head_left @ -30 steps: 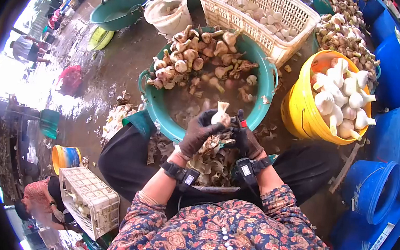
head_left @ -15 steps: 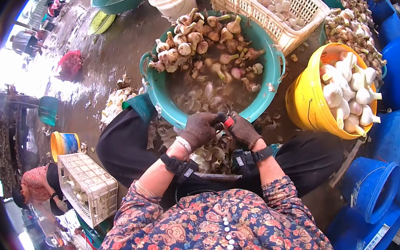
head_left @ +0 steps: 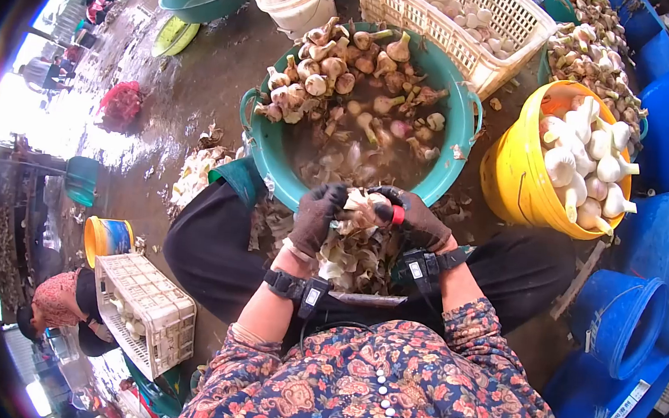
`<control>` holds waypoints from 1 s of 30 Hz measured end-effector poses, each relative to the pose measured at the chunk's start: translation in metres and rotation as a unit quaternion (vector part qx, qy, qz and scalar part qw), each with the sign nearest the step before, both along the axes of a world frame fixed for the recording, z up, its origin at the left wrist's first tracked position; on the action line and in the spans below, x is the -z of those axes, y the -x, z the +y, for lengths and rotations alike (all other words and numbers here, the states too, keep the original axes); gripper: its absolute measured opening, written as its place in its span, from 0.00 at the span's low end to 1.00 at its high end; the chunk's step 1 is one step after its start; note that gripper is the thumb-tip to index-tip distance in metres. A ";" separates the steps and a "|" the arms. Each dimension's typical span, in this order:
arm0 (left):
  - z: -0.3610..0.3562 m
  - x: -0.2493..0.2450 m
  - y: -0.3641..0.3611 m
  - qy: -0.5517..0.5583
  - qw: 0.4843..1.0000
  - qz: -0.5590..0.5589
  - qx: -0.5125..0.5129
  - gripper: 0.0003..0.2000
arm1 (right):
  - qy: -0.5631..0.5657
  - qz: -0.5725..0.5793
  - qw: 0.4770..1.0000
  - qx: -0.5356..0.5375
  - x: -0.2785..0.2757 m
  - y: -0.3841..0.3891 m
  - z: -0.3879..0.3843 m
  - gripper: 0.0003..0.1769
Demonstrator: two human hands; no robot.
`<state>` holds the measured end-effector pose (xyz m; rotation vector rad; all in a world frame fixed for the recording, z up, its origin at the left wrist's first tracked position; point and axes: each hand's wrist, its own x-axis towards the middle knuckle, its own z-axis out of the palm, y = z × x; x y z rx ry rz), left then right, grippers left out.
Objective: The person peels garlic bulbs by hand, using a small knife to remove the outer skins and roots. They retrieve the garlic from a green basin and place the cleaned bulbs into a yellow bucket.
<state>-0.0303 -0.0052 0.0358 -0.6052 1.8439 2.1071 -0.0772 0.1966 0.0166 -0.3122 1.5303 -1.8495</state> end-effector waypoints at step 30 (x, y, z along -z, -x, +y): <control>0.006 -0.001 -0.020 0.282 0.896 0.306 0.154 0.19 | 0.094 -0.008 0.994 -0.050 -0.009 -0.008 -0.007 0.35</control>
